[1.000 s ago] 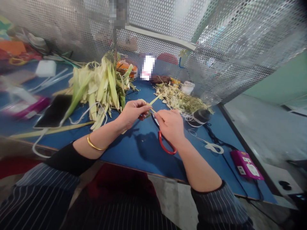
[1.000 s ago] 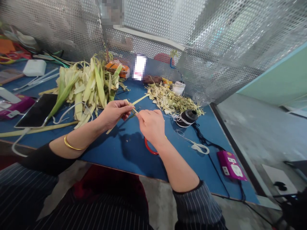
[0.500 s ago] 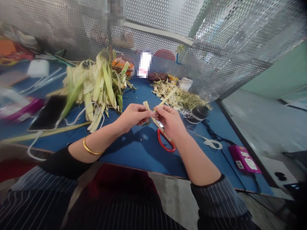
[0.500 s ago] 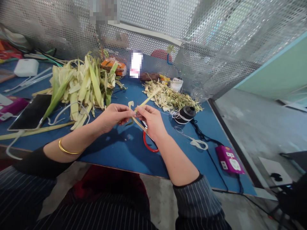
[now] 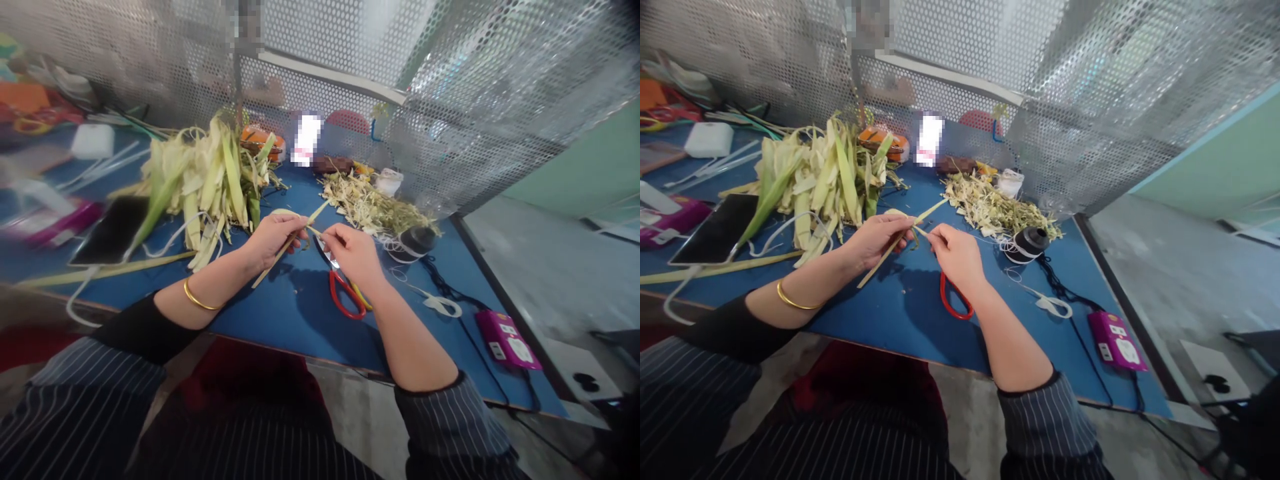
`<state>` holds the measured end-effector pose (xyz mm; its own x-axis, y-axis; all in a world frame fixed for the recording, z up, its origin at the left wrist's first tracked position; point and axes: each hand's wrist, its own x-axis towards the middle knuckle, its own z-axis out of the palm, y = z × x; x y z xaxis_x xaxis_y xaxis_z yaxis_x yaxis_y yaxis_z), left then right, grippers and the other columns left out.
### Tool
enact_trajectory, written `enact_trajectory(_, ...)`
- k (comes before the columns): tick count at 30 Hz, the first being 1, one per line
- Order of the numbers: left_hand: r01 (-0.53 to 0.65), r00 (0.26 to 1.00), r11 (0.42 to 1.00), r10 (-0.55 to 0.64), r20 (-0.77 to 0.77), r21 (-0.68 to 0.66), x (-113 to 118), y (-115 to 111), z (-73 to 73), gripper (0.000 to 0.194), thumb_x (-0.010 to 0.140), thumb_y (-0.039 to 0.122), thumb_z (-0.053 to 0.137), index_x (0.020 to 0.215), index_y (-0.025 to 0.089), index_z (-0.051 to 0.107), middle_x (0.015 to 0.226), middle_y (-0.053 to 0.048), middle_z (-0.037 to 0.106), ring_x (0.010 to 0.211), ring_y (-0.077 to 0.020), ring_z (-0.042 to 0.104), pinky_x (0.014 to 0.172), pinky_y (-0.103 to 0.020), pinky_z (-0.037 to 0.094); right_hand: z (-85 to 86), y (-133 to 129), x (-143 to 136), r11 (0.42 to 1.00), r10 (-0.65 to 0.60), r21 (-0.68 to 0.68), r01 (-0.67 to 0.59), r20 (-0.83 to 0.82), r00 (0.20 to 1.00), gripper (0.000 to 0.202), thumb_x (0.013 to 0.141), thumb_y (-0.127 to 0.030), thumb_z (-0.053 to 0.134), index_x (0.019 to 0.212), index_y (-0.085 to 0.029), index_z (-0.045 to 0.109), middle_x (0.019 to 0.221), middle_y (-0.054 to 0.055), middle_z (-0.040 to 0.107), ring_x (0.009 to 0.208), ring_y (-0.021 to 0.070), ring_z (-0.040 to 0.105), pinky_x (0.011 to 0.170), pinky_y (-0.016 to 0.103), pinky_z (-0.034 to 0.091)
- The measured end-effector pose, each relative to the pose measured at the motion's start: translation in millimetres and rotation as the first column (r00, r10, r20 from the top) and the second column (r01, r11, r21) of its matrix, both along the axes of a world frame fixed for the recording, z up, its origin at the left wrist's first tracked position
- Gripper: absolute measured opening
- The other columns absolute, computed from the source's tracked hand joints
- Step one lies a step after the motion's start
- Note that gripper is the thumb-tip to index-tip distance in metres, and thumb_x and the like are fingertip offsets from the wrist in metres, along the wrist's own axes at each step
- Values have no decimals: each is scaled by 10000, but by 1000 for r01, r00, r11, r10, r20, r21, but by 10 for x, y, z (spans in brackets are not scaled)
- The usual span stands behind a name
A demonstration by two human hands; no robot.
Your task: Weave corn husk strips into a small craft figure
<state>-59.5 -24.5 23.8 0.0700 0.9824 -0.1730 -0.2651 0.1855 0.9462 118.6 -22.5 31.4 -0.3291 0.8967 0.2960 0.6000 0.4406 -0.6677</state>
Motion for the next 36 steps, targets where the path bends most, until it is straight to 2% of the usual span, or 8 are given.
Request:
enact_trajectory(9,43,999,998,-43,-13,55,4,15,-59,210,749,349,734,801,149,698,631,-14,610,458,-58,501,431,-213,316,53,-4,36,994,82,54,-95,205,975,189,847,-246,542,684,-205,627,632,-22,637,586,124,526,584,255,330)
enact_trajectory(14,139,975,982,-112,-194,131,37,-65,-8,194,750,333,714,775,140,718,638,-35,621,463,-60,491,413,-206,295,114,3,58,966,-106,241,98,19,994,269,859,-417,563,755,-201,686,747,20,637,668,135,529,640,270,369)
enact_trajectory(18,364,904,926,-324,-279,105,102,-185,49,146,737,284,682,717,145,723,590,-30,619,435,-71,483,404,-206,310,69,29,32,987,-14,-159,-13,-162,987,420,831,-545,545,665,-183,676,646,27,602,623,142,520,609,280,397)
enact_trajectory(22,436,852,900,-403,-334,27,157,-239,45,130,718,220,650,778,149,741,546,-12,603,424,-79,491,408,-198,325,-10,10,-41,857,-7,-461,-232,-460,888,329,755,-503,647,728,-176,642,564,-18,543,509,112,462,512,260,376)
enact_trajectory(26,329,897,944,-304,-320,24,161,-190,8,137,735,240,651,641,149,693,495,-3,562,390,-67,441,394,-203,300,-2,-105,-110,992,-41,-129,-15,-421,906,182,792,-376,629,791,-195,620,613,-29,535,545,108,455,546,260,384)
enact_trajectory(28,239,936,970,-218,-278,44,147,-152,-7,236,757,265,645,551,151,635,470,2,533,380,-62,423,390,-206,281,6,-183,-124,983,11,181,34,-239,971,141,843,-333,576,843,-204,633,722,10,608,643,136,524,637,290,418)
enact_trajectory(31,137,977,989,-126,-174,53,124,-109,-15,288,765,336,670,550,150,626,452,13,502,378,-64,419,392,-208,281,-28,-268,-120,840,72,525,-135,139,988,145,894,-274,512,880,-221,646,816,44,656,769,165,579,756,333,408)
enact_trajectory(36,112,989,988,-100,112,-106,66,-63,33,223,784,334,677,660,148,670,605,-39,649,484,-111,541,467,-241,404,-110,-267,-106,620,123,587,-520,582,804,227,946,-210,415,1001,-247,633,823,38,652,789,166,550,758,349,359)
